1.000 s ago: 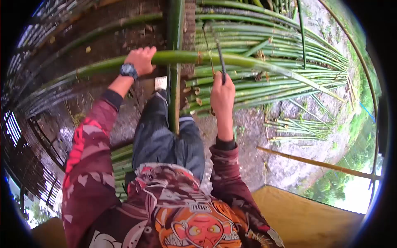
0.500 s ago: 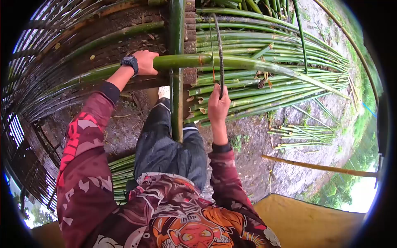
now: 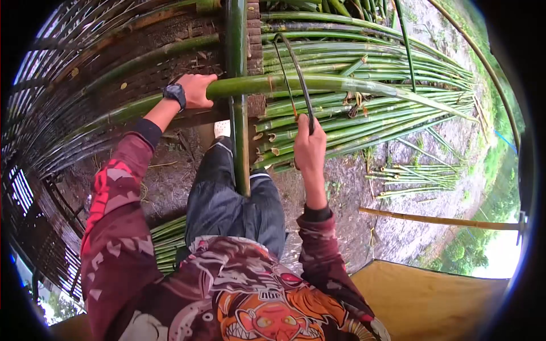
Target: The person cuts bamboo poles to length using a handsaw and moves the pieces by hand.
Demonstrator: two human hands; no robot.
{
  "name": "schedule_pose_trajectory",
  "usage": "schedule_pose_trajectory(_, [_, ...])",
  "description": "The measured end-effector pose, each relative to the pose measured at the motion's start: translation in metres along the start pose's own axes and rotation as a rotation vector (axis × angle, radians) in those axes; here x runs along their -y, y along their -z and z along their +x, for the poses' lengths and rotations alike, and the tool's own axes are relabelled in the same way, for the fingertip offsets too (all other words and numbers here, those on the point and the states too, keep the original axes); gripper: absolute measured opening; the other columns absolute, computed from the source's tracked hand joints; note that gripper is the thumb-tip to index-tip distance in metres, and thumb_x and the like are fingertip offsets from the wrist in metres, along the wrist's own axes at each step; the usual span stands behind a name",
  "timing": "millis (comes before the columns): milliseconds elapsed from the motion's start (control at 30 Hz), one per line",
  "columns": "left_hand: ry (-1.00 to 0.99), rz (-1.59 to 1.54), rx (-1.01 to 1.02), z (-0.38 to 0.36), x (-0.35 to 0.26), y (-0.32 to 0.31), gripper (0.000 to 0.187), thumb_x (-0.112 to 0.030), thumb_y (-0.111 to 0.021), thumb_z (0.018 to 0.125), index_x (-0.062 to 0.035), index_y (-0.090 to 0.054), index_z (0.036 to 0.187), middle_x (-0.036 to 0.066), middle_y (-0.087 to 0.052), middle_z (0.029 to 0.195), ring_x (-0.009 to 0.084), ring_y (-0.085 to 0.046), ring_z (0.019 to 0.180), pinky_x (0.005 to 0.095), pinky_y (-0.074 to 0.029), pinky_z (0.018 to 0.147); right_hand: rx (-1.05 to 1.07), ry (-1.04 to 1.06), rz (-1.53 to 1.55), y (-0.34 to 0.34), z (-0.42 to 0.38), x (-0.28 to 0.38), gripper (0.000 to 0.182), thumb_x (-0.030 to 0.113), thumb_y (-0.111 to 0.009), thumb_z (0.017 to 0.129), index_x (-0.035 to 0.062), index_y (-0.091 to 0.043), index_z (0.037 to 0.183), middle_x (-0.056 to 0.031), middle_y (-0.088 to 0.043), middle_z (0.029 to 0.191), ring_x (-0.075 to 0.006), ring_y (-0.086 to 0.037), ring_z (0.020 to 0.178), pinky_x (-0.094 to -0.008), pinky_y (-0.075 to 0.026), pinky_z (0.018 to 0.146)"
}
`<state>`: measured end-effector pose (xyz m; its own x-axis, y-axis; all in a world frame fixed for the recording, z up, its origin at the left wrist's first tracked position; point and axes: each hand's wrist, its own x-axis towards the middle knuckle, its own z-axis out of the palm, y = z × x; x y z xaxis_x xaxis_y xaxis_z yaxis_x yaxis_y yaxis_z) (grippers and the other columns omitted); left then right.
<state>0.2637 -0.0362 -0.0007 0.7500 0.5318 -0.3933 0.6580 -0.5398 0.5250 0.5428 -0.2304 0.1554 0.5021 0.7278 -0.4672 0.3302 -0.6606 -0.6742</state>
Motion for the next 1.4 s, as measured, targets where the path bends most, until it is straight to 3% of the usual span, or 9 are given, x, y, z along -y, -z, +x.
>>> schedule_pose_trajectory(100, [-0.204, 0.305, -0.420, -0.021, -0.012, -0.009, 0.066, -0.036, -0.082, 0.069, -0.0076, -0.062, 0.125, 0.009, -0.063, 0.111, 0.0295, -0.061, 0.101, 0.0428, -0.051, 0.086, -0.056, 0.044, 0.057, -0.018, -0.001, 0.007, 0.038, 0.032, -0.053, 0.108, -0.0012, -0.058, 0.090, -0.0078, -0.046, 0.066, -0.0153, -0.043, 0.064, -0.0369, -0.039, 0.059])
schedule_pose_trajectory(200, [0.161, 0.493, -0.588, -0.027, -0.016, -0.052, 0.058, -0.029, -0.085, 0.067, -0.0105, -0.065, 0.118, 0.007, -0.063, 0.106, 0.0286, -0.061, 0.100, 0.0443, -0.049, 0.087, -0.080, 0.031, 0.056, -0.021, -0.006, 0.004, 0.037, 0.033, -0.054, 0.108, -0.0001, -0.056, 0.090, -0.0076, -0.043, 0.065, -0.0147, -0.042, 0.063, -0.0361, -0.038, 0.057])
schedule_pose_trajectory(333, [0.202, 0.322, -0.587, -0.024, -0.020, -0.053, 0.031, -0.023, -0.078, 0.072, -0.0116, -0.062, 0.096, 0.006, -0.063, 0.092, 0.0292, -0.065, 0.090, 0.0446, -0.052, 0.076, -0.072, 0.087, 0.037, -0.029, -0.006, -0.037, 0.037, 0.033, -0.054, 0.109, 0.0020, -0.056, 0.089, -0.0032, -0.043, 0.062, -0.0111, -0.041, 0.059, -0.0328, -0.036, 0.053])
schedule_pose_trajectory(700, [0.179, 0.245, -0.430, -0.018, -0.013, -0.029, 0.043, -0.028, -0.085, 0.068, -0.0105, -0.060, 0.098, 0.009, -0.069, 0.094, 0.0311, -0.069, 0.089, 0.0452, -0.057, 0.076, -0.016, -0.016, 0.023, 0.018, -0.073, -0.019, 0.032, 0.031, -0.054, 0.109, 0.0037, -0.059, 0.092, 0.0039, -0.046, 0.062, -0.0056, -0.044, 0.056, -0.0285, -0.034, 0.050])
schedule_pose_trajectory(833, [0.172, 0.234, -0.404, -0.013, -0.007, -0.029, 0.046, -0.031, -0.086, 0.068, -0.0104, -0.060, 0.101, 0.009, -0.070, 0.095, 0.0313, -0.069, 0.090, 0.0452, -0.057, 0.075, -0.006, -0.066, -0.023, 0.027, -0.063, 0.002, 0.029, 0.022, -0.053, 0.106, 0.0001, -0.066, 0.119, -0.0151, -0.061, 0.072, -0.0160, -0.059, 0.067, -0.0343, -0.048, 0.063])
schedule_pose_trajectory(967, [0.134, 0.232, -0.402, -0.011, -0.004, -0.026, 0.051, -0.035, -0.087, 0.068, -0.0102, -0.060, 0.103, 0.010, -0.070, 0.095, 0.0322, -0.070, 0.088, 0.0458, -0.057, 0.073, -0.083, 0.272, -0.136, -0.039, 0.079, 0.007, 0.035, 0.029, -0.054, 0.105, -0.0028, -0.058, 0.091, -0.0308, -0.061, 0.079, -0.0529, -0.057, 0.076, -0.0510, -0.046, 0.064])
schedule_pose_trajectory(1167, [0.193, 0.203, -0.234, -0.009, -0.003, -0.017, 0.049, -0.038, -0.082, 0.073, -0.0101, -0.057, 0.106, 0.013, -0.072, 0.095, 0.0351, -0.071, 0.089, 0.0481, -0.058, 0.075, -0.069, 0.123, 0.099, -0.047, 0.052, -0.024, 0.036, 0.031, -0.055, 0.108, -0.0004, -0.055, 0.089, -0.0084, -0.047, 0.065, -0.0141, -0.042, 0.062, -0.0352, -0.038, 0.056])
schedule_pose_trajectory(1333, [0.217, 0.213, -0.117, -0.009, -0.003, -0.011, 0.053, -0.042, -0.081, 0.074, -0.0089, -0.056, 0.108, 0.015, -0.074, 0.100, 0.0382, -0.072, 0.090, 0.0502, -0.058, 0.076, -0.092, 0.170, 0.157, -0.048, 0.045, -0.033, 0.033, 0.029, -0.054, 0.108, 0.0019, -0.054, 0.089, -0.0138, -0.049, 0.062, -0.0233, -0.043, 0.054, -0.0394, -0.036, 0.052])
schedule_pose_trajectory(1400, [0.211, 0.205, -0.084, -0.002, 0.003, -0.004, 0.053, -0.042, -0.080, 0.075, -0.0092, -0.057, 0.108, 0.016, -0.074, 0.101, 0.0382, -0.072, 0.090, 0.0502, -0.058, 0.077, -0.054, 0.116, 0.066, -0.017, 0.004, -0.019, 0.035, 0.032, -0.053, 0.108, 0.0023, -0.059, 0.090, 0.0005, -0.048, 0.064, -0.0094, -0.044, 0.060, -0.0325, -0.038, 0.054])
